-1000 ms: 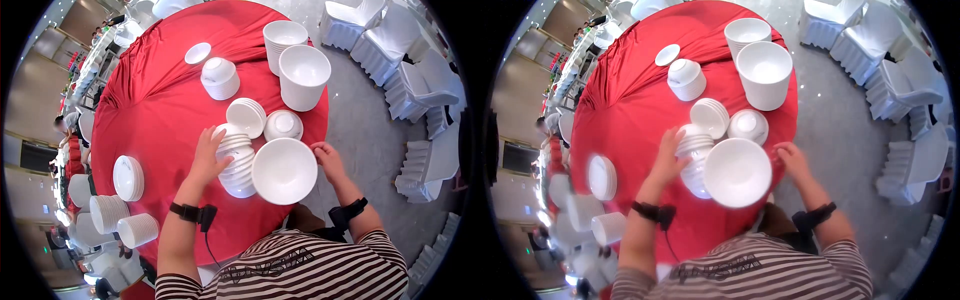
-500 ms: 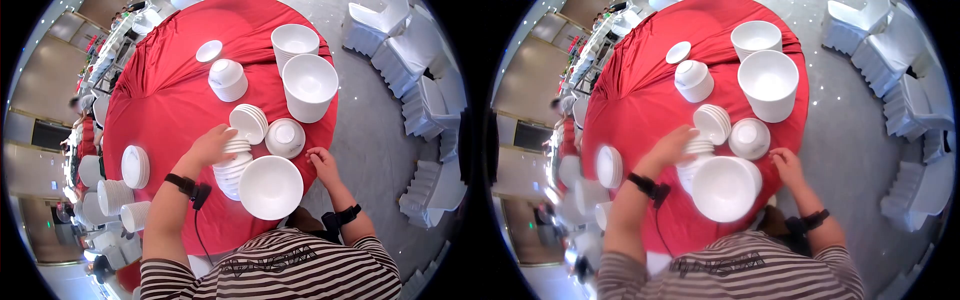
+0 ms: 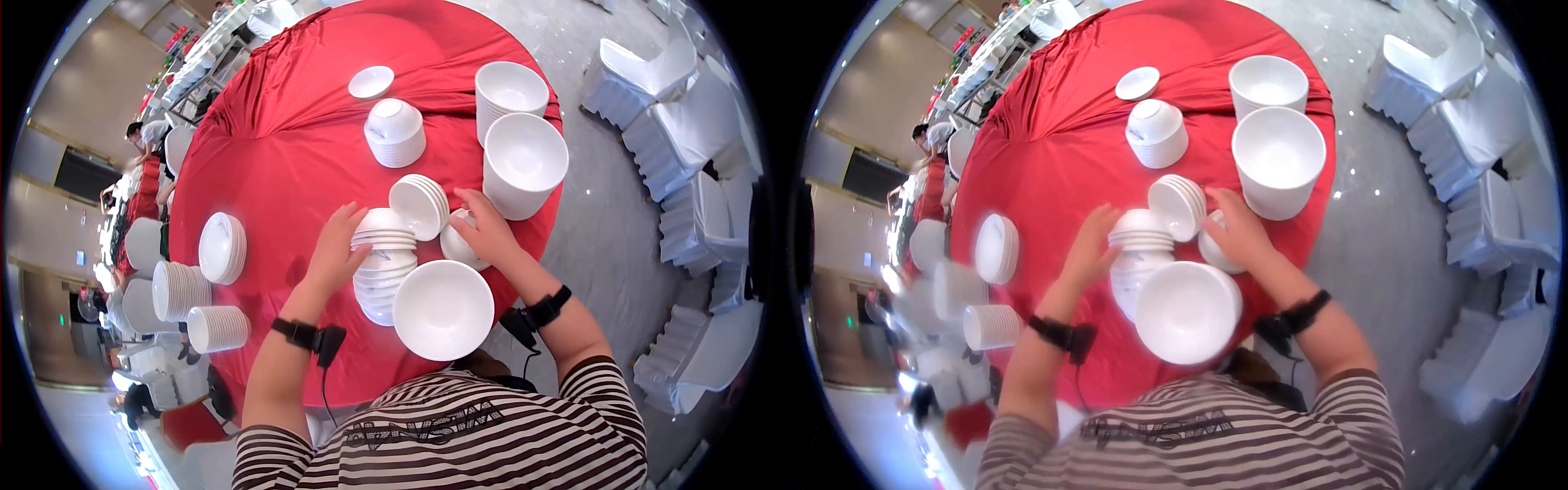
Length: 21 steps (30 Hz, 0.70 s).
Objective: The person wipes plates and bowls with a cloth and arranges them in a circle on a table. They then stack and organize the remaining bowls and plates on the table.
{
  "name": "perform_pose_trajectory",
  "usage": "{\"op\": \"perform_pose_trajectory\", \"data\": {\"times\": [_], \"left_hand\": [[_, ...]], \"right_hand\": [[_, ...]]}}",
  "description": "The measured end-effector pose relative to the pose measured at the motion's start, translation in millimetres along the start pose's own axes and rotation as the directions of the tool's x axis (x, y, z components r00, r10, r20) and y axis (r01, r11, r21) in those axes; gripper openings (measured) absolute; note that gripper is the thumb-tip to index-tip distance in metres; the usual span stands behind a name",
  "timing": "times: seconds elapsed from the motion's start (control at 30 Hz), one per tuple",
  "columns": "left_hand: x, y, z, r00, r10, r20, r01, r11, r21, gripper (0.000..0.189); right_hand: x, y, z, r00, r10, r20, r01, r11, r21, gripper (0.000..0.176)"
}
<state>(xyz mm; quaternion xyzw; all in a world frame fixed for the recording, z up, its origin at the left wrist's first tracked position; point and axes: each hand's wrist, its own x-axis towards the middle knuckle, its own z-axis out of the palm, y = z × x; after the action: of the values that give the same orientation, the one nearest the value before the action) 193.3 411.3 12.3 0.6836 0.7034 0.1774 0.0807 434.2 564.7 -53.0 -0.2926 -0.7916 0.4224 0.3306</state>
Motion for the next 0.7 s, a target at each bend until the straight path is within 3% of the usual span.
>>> {"op": "perform_pose_trajectory", "data": {"times": [0.13,0.27,0.43,0.53,0.63,0.67,0.7], "left_hand": [[-65.9,8.4,-9.4,0.978,-0.198,-0.066,0.192,0.977,-0.096,0.052],[-127.8,4.0,-10.1,0.938,-0.343,-0.047,0.336,0.934,-0.120,0.050],[-160.2,8.6,-7.0,0.890,-0.453,-0.054,0.437,0.881,-0.178,0.048],[-158.9,15.4,-6.2,0.881,-0.466,-0.079,0.436,0.867,-0.241,0.045],[-155.4,18.0,-5.2,0.886,-0.458,-0.072,0.429,0.868,-0.251,0.043],[-155.6,16.2,-2.0,0.888,-0.456,-0.057,0.429,0.867,-0.255,0.042],[-158.9,11.9,4.5,0.895,-0.443,-0.061,0.416,0.875,-0.248,0.042]], "right_hand": [[37.5,-1.5,16.8,0.962,0.239,0.135,-0.216,0.963,-0.162,0.063],[64.0,19.7,29.2,0.878,0.342,0.335,-0.331,0.939,-0.091,0.077],[76.3,36.6,43.5,0.852,0.289,0.436,-0.307,0.951,-0.032,0.091],[82.2,38.3,52.4,0.839,0.372,0.397,-0.404,0.915,-0.005,0.083],[84.4,48.8,56.9,0.859,0.351,0.374,-0.392,0.919,0.036,0.074],[80.8,45.0,57.5,0.892,0.309,0.330,-0.330,0.944,0.008,0.068],[83.1,71.2,67.6,0.935,0.170,0.310,-0.181,0.983,0.007,0.063]]}}
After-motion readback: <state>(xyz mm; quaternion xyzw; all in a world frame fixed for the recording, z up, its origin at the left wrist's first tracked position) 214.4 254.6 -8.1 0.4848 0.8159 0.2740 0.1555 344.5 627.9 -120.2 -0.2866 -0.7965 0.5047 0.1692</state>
